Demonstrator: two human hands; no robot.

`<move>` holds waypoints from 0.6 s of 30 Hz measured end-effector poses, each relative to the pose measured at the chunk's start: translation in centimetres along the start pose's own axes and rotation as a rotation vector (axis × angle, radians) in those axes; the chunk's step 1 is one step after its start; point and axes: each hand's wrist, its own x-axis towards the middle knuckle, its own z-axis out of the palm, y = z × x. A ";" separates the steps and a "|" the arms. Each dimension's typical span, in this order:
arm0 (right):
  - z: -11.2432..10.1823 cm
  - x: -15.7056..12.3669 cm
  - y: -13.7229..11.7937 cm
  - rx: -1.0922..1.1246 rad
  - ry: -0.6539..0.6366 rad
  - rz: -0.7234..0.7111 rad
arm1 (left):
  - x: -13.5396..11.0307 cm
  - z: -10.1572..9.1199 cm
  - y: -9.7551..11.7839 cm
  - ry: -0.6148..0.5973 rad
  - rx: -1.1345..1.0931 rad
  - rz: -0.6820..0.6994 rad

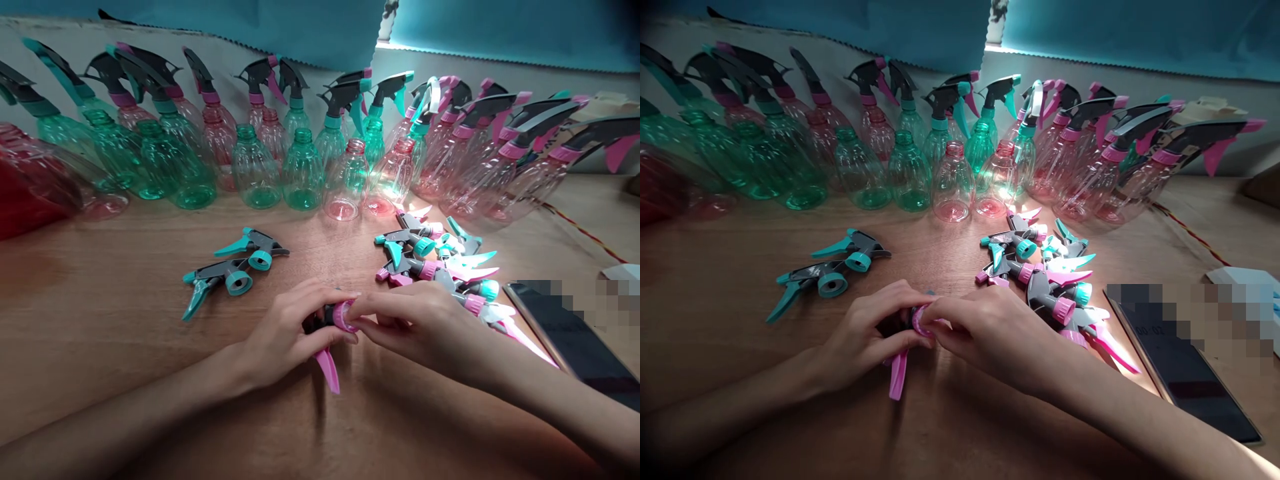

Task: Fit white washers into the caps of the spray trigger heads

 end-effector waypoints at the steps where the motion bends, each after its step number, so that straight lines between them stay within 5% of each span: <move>1: 0.1 0.0 0.1 -0.002 0.016 0.007 | 0.0 0.0 0.0 0.011 -0.003 -0.015; 8: -0.6 -0.1 0.2 -0.158 -0.051 0.090 | -0.1 0.1 0.1 0.038 0.014 -0.101; 18: -0.7 -0.3 -1.4 0.028 -0.170 0.050 | -1.5 -1.2 0.7 -0.022 0.230 -0.019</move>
